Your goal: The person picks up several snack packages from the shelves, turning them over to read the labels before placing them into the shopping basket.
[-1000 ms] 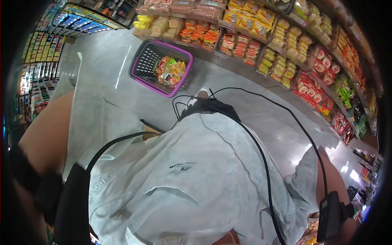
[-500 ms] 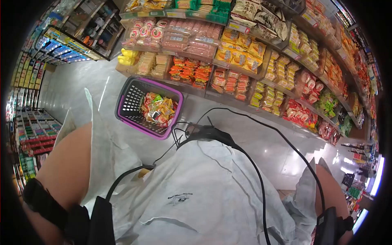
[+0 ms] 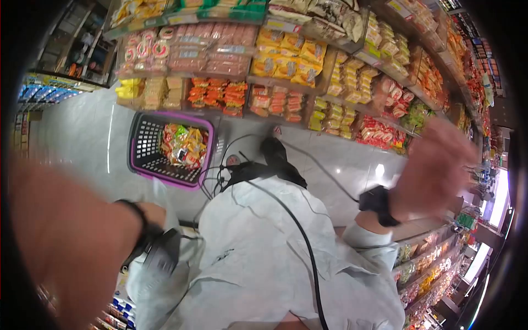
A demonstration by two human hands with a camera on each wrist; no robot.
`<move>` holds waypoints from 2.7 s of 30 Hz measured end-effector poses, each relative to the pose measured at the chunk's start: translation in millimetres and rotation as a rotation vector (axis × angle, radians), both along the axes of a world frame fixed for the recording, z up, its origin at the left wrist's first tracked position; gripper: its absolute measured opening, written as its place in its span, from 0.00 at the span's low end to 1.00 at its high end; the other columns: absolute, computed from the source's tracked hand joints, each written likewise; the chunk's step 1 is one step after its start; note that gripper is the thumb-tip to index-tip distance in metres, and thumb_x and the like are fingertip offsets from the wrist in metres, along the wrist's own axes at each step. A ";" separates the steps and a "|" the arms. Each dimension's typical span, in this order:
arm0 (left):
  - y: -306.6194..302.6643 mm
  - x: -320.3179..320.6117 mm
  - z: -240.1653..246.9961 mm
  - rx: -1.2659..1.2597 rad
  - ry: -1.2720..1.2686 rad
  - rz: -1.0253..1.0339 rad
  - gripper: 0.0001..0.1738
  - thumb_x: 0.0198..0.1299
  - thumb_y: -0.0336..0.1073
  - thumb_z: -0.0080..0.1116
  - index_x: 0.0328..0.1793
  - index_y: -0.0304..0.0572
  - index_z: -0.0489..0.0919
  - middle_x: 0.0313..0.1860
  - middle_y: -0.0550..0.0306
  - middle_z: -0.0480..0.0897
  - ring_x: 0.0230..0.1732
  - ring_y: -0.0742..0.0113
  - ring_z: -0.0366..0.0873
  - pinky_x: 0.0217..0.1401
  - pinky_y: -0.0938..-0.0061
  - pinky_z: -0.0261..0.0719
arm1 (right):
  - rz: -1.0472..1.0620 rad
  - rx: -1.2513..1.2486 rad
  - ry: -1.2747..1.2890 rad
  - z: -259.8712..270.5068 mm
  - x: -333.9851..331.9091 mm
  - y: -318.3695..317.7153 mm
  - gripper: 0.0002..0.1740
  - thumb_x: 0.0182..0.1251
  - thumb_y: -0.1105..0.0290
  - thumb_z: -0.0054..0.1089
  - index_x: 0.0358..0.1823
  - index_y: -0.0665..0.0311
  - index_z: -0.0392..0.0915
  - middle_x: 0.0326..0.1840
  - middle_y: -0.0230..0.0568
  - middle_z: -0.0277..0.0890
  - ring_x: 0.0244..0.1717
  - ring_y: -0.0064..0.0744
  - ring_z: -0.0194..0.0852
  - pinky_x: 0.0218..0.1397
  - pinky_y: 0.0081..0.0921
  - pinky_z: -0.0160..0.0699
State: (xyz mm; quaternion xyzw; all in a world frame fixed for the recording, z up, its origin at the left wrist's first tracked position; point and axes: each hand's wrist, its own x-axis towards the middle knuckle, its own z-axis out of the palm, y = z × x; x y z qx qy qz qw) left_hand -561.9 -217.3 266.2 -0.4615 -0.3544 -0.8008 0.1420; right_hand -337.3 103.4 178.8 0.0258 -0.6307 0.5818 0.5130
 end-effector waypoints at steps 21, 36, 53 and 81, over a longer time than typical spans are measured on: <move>339.9 -41.6 -421.4 -1.505 -0.398 -0.139 0.31 0.72 0.44 0.63 0.75 0.32 0.75 0.63 0.36 0.85 0.62 0.51 0.86 0.64 0.63 0.83 | -0.072 -0.074 -1.271 -366.8 -161.6 174.5 0.30 0.67 0.60 0.68 0.68 0.67 0.78 0.65 0.61 0.82 0.68 0.58 0.80 0.69 0.42 0.79; 406.6 -49.7 -449.9 -1.372 -1.034 -0.431 0.15 0.73 0.43 0.58 0.60 0.47 0.81 0.47 0.61 0.85 0.48 0.67 0.82 0.52 0.67 0.83 | 0.292 -0.279 -1.183 -288.7 -137.1 187.8 0.32 0.72 0.57 0.67 0.72 0.65 0.74 0.69 0.56 0.79 0.70 0.52 0.78 0.74 0.38 0.74; 338.7 -38.2 -475.3 -0.837 -1.391 -0.756 0.13 0.76 0.44 0.56 0.56 0.47 0.82 0.48 0.63 0.85 0.45 0.70 0.83 0.53 0.71 0.83 | 0.073 0.279 -1.229 -373.7 -158.6 168.7 0.27 0.67 0.58 0.64 0.63 0.66 0.82 0.66 0.62 0.77 0.70 0.63 0.74 0.74 0.45 0.72; 58.4 80.4 -326.2 -0.784 -0.697 -0.559 0.39 0.68 0.36 0.74 0.80 0.35 0.67 0.73 0.48 0.79 0.72 0.62 0.77 0.76 0.65 0.75 | 0.216 -0.112 -1.014 -149.2 18.1 -83.7 0.23 0.81 0.67 0.56 0.70 0.73 0.80 0.72 0.45 0.81 0.76 0.34 0.72 0.83 0.34 0.59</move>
